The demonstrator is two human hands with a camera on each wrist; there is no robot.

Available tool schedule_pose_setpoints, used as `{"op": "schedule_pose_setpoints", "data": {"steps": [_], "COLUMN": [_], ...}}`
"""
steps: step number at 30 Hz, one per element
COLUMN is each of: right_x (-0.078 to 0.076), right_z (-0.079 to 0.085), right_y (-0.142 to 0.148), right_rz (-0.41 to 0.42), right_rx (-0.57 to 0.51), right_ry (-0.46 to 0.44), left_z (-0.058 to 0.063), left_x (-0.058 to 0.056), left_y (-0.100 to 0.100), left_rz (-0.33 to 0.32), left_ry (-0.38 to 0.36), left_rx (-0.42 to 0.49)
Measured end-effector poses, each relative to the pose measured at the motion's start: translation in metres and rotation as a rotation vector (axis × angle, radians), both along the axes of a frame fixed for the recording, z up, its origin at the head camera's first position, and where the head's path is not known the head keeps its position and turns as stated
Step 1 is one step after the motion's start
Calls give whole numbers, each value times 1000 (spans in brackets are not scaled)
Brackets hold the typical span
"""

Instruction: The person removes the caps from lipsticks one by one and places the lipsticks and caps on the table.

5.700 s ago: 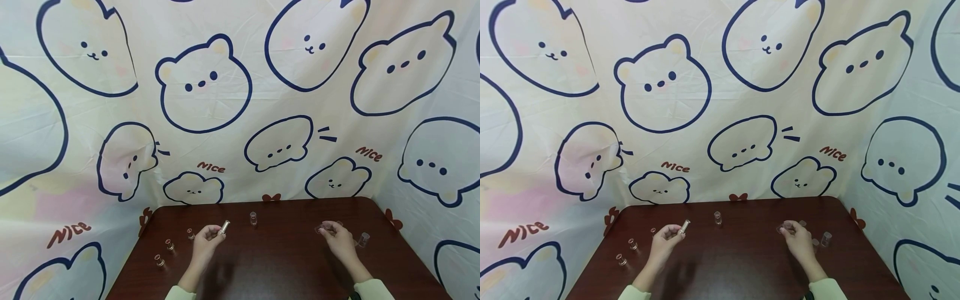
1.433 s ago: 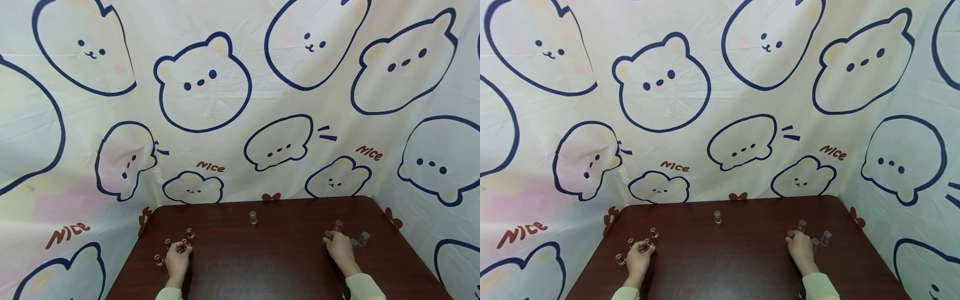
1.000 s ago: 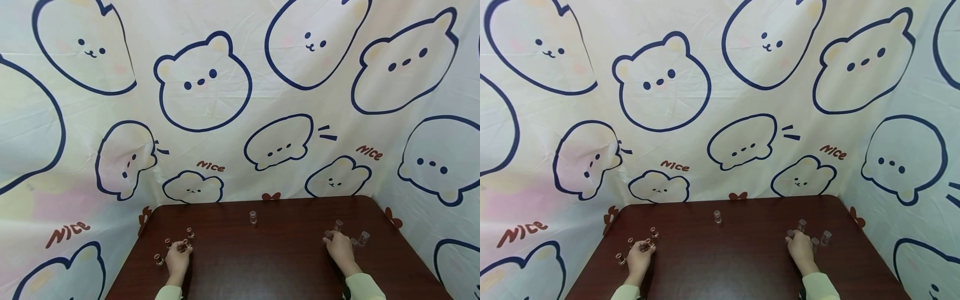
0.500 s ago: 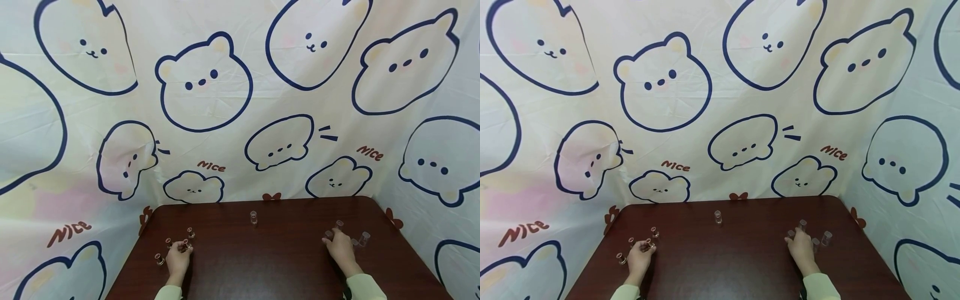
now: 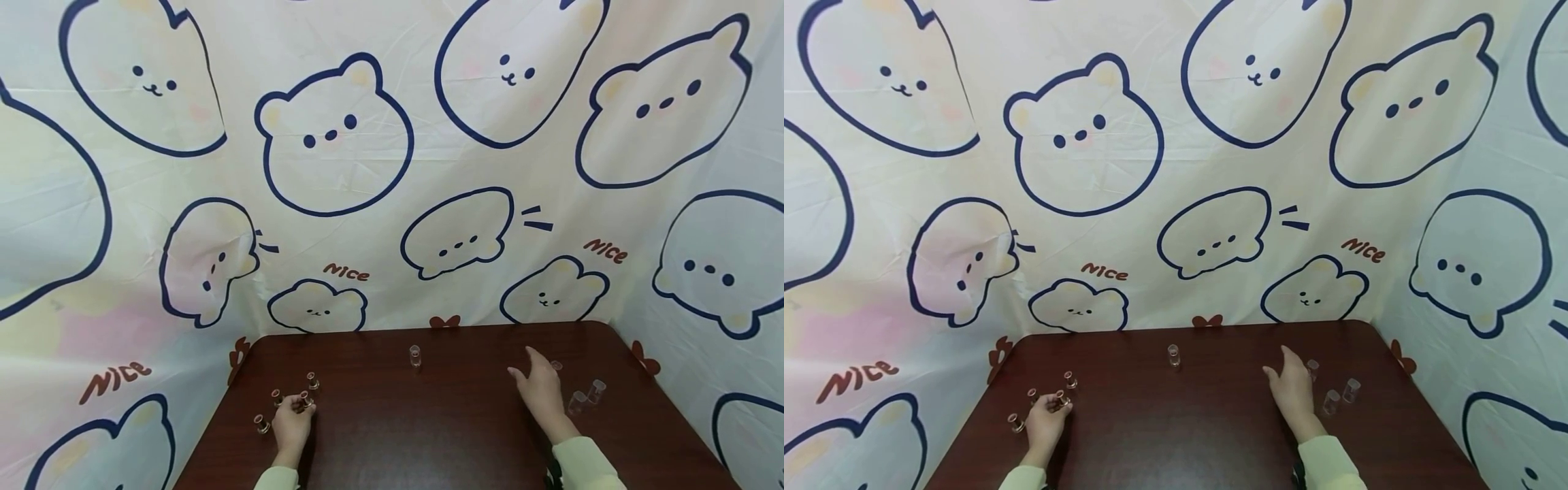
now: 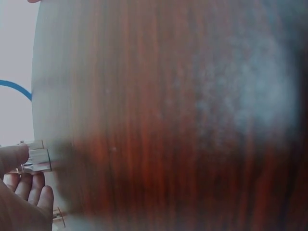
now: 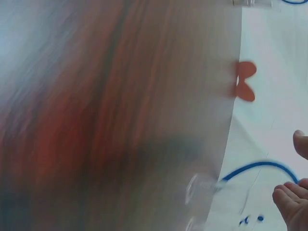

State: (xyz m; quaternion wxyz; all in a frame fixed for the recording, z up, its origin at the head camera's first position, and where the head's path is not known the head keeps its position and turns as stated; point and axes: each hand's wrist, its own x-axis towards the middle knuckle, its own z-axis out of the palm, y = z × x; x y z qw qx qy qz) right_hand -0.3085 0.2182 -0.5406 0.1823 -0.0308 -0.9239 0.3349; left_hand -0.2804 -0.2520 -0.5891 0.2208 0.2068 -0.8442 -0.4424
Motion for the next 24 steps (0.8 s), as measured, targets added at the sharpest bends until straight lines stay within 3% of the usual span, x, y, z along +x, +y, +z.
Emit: {"op": "schedule_pose_setpoints", "data": {"steps": [4, 11, 24], "right_x": [-9, -26, -41], "right_z": [-1, -5, -4], "right_y": [-21, -60, -116], "right_rz": [71, 208, 316], "right_rx": [-23, -88, -166], "right_ry": [30, -15, -71], "left_z": [0, 0, -3], "left_x": [1, 0, -2], "left_y": [-1, -1, -1], "left_rz": [-7, -3, 4], "left_ry": [-5, -7, -7], "left_rx": [-5, -11, -26]}}
